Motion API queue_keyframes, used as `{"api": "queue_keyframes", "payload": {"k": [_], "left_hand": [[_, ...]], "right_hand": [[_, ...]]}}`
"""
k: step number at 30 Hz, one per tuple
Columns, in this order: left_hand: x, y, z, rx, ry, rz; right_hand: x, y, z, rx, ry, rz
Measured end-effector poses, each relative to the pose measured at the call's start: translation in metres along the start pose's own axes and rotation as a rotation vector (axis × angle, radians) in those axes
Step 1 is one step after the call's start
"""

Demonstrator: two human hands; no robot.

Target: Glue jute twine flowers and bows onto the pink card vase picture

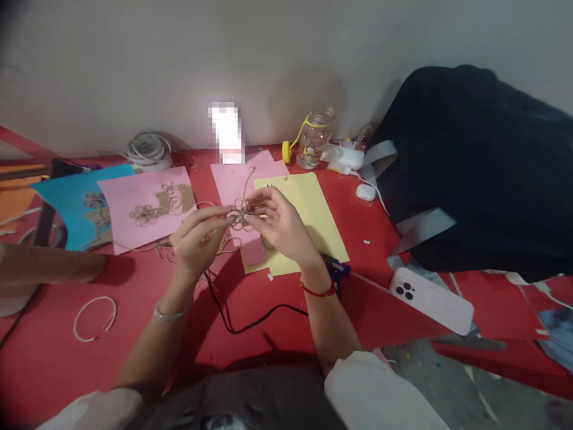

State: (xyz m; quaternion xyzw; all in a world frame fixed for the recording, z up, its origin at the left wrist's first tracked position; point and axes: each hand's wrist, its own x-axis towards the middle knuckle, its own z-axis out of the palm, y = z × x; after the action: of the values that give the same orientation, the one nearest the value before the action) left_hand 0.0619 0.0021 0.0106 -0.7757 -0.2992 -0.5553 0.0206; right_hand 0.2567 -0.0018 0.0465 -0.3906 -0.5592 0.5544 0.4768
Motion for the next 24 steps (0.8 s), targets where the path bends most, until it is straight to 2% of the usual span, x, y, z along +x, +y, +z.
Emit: {"api": "queue_keyframes", "payload": {"k": [24], "left_hand": [[-0.0012,-0.0002,0.0010,0.030,-0.003,-0.028]], "right_hand": [[0.0002,0.0001,-0.0013,0.000,-0.022,0.011]]}}
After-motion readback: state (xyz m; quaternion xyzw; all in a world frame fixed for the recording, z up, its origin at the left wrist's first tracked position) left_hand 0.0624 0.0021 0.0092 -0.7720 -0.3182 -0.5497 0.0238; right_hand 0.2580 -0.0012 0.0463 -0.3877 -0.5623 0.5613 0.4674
